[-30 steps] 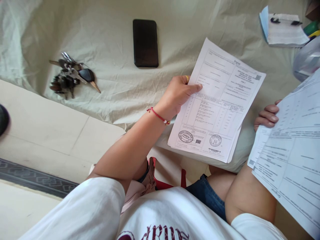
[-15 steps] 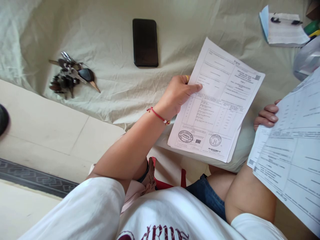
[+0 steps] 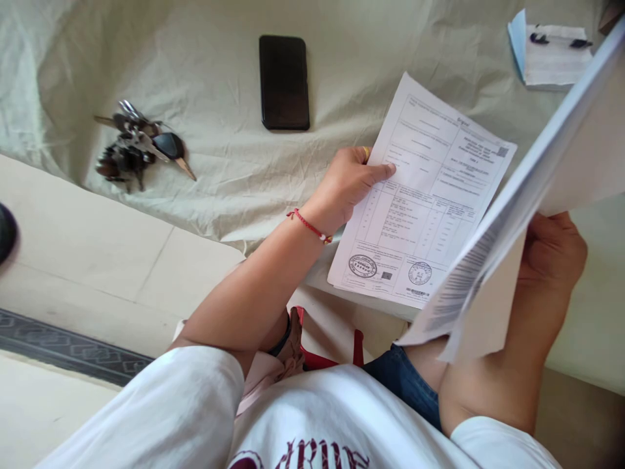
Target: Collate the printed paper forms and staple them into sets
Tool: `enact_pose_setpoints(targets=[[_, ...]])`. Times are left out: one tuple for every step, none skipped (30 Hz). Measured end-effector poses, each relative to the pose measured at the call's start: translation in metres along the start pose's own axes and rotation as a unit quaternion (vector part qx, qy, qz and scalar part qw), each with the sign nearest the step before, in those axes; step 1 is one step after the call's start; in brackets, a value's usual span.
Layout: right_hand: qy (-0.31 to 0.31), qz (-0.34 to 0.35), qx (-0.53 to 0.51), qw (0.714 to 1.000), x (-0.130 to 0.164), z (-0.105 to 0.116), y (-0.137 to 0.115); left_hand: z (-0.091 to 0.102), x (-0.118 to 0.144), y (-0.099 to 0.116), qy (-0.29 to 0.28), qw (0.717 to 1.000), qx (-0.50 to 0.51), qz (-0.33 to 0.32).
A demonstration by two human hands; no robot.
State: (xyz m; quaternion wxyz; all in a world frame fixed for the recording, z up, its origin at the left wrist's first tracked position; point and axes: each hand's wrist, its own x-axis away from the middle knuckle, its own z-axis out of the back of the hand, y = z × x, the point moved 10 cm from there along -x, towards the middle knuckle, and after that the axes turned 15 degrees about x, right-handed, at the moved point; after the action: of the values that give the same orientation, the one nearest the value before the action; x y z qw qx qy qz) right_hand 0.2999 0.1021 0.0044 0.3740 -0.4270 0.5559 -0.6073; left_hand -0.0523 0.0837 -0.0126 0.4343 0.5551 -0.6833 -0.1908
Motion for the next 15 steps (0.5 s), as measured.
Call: enact_pose_setpoints(targets=[[0.004, 0.002, 0.006, 1.0, 0.003, -0.003, -0.003, 0.0, 0.0, 0.0, 0.003, 1.0, 0.0, 0.0], [0.007, 0.001, 0.01, 1.0, 0.005, -0.006, -0.004, 0.0, 0.001, 0.0, 0.005, 1.0, 0.001, 0.001], [0.009, 0.001, 0.012, 1.0, 0.006, -0.008, -0.005, 0.0, 0.001, 0.001, 0.006, 1.0, 0.002, 0.001], [0.01, 0.002, 0.014, 1.0, 0.007, -0.01, -0.006, 0.0, 0.001, 0.0, 0.005, 1.0, 0.003, 0.002], [0.008, 0.005, 0.018, 1.0, 0.007, -0.011, -0.006, -0.001, 0.001, 0.001, 0.005, 1.0, 0.003, 0.003], [0.005, 0.01, 0.022, 1.0, 0.006, -0.012, -0.007, -0.001, 0.001, 0.0, 0.005, 1.0, 0.003, 0.005], [0.002, 0.016, 0.027, 1.0, 0.005, -0.012, -0.007, -0.001, 0.001, 0.0, 0.005, 1.0, 0.003, 0.007], [-0.001, 0.022, 0.03, 0.999, 0.003, -0.012, -0.007, -0.001, 0.001, 0.0, 0.006, 1.0, 0.003, 0.008], [-0.004, 0.029, 0.03, 0.999, 0.002, -0.013, -0.007, -0.001, 0.002, 0.0, 0.007, 1.0, 0.003, 0.01], [-0.007, 0.035, 0.031, 0.999, 0.001, -0.013, -0.007, 0.0, 0.002, 0.001, 0.009, 1.0, 0.002, 0.01], [-0.009, 0.04, 0.032, 0.999, -0.001, -0.013, -0.007, 0.0, 0.002, 0.001, 0.012, 1.0, 0.001, 0.011], [-0.007, 0.045, 0.036, 0.998, -0.002, -0.014, -0.007, 0.0, 0.002, 0.001, 0.016, 1.0, 0.0, 0.011], [-0.003, 0.051, 0.041, 0.998, -0.003, -0.013, -0.008, 0.001, 0.002, 0.002, 0.019, 1.0, -0.001, 0.011], [0.002, 0.055, 0.048, 0.997, -0.003, -0.013, -0.008, 0.001, 0.003, 0.002, 0.023, 1.0, -0.003, 0.012], [0.006, 0.058, 0.055, 0.997, -0.004, -0.013, -0.008, 0.001, 0.003, 0.003, 0.026, 1.0, -0.004, 0.013]])
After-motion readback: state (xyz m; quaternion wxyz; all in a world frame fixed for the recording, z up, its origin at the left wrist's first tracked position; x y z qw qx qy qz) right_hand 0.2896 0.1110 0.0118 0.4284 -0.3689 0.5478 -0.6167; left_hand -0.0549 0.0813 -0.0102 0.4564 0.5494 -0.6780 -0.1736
